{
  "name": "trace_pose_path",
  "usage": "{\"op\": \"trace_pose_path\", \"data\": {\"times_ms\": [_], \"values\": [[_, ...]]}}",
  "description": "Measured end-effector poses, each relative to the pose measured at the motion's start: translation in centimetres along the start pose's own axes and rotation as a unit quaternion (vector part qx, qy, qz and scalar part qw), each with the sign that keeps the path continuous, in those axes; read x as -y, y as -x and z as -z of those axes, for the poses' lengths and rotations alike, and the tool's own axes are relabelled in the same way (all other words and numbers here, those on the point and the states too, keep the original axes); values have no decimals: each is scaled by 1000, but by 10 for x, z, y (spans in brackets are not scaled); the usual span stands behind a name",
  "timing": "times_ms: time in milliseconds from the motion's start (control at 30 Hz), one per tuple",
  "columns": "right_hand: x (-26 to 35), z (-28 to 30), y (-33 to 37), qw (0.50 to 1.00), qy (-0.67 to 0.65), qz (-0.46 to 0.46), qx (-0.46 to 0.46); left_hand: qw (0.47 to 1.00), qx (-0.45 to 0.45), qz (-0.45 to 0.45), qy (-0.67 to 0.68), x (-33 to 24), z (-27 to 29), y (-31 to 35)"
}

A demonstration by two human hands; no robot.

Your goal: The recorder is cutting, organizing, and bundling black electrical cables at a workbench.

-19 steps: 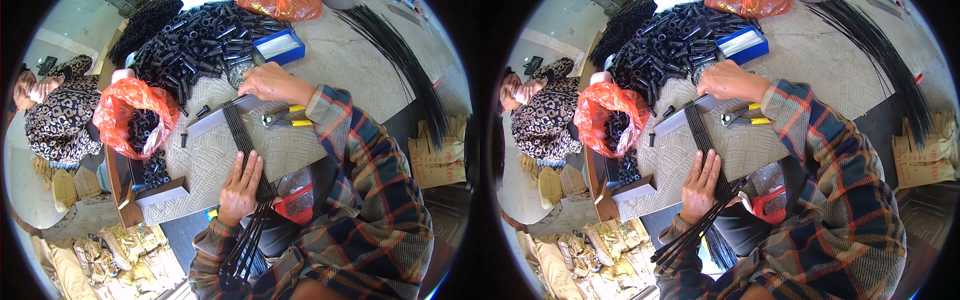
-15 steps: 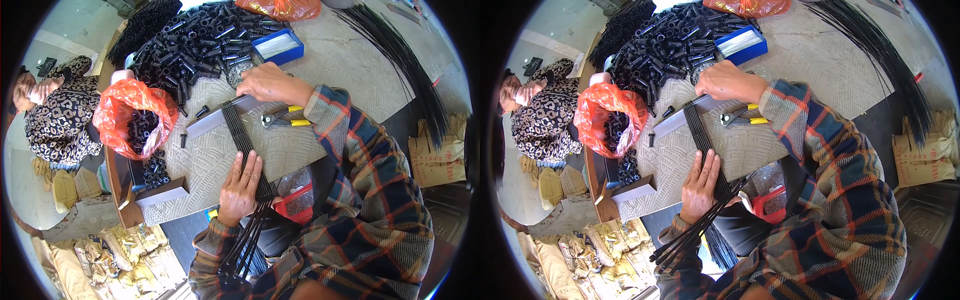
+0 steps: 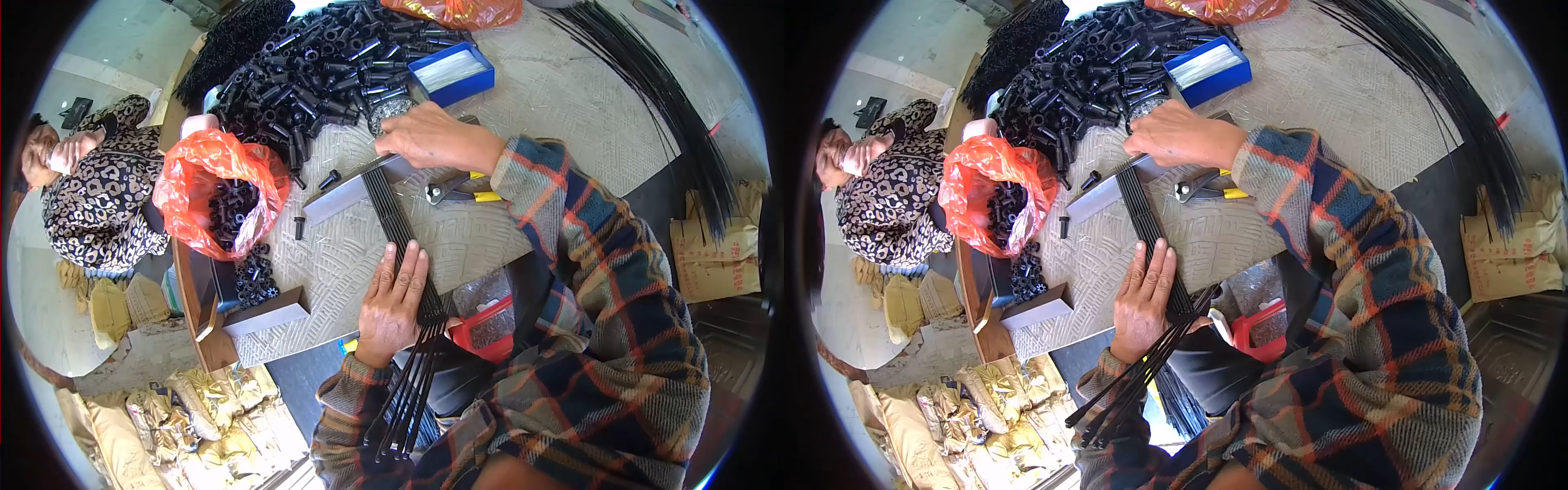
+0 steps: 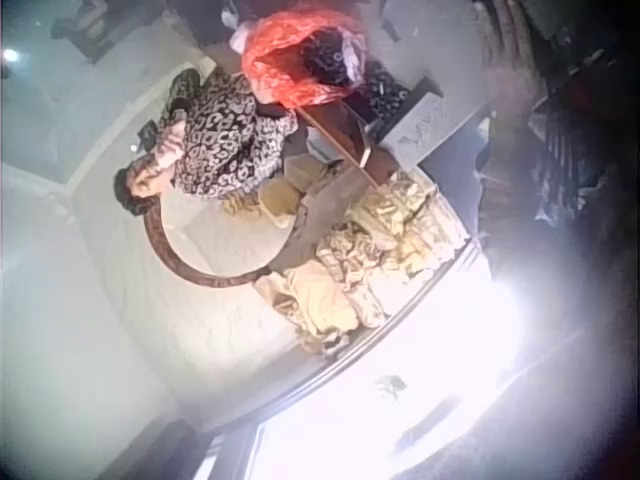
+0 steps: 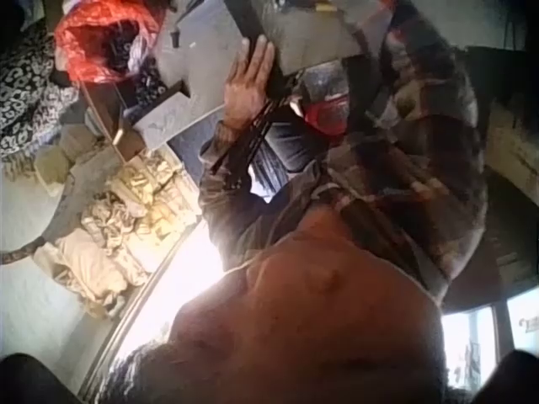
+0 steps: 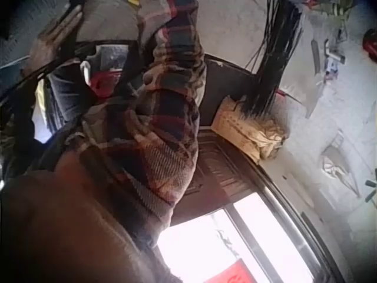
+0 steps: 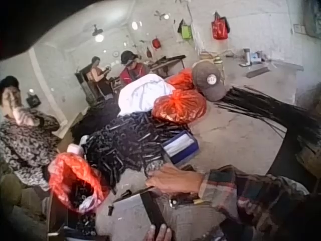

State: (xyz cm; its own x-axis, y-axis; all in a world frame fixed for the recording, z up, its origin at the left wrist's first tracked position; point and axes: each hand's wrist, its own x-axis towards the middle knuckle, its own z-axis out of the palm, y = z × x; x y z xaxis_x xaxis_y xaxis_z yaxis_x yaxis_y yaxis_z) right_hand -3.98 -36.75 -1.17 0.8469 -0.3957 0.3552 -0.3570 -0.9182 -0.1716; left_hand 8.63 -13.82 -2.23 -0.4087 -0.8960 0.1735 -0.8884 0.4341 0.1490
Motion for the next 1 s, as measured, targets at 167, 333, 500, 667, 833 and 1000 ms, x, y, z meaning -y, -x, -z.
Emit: {"op": "trace_pose_path", "data": {"times_ms": [167, 333, 500, 667, 833, 1000], "values": [[1, -12, -3, 999, 21, 2, -34, 1000, -7, 6, 12, 0, 0, 1], [-5, -12, -4, 999, -15, 15, -26, 1000, -1, 3, 15, 1, -1, -1], [-1, -7, -6, 999, -11, 27, -39, 1000, 15, 9, 12, 0, 4, 2], [1, -10, -5, 999, 36, 18, -10, 1000, 15, 3, -4, 1, 0, 1], [2, -16, -7, 994, 4, 53, -96, 1000, 18, 11, 15, -2, 4, 0], [-14, -11, 1, 993, -73, 18, -89, 1000, 19, 0, -5, -2, 1, -2]]}}
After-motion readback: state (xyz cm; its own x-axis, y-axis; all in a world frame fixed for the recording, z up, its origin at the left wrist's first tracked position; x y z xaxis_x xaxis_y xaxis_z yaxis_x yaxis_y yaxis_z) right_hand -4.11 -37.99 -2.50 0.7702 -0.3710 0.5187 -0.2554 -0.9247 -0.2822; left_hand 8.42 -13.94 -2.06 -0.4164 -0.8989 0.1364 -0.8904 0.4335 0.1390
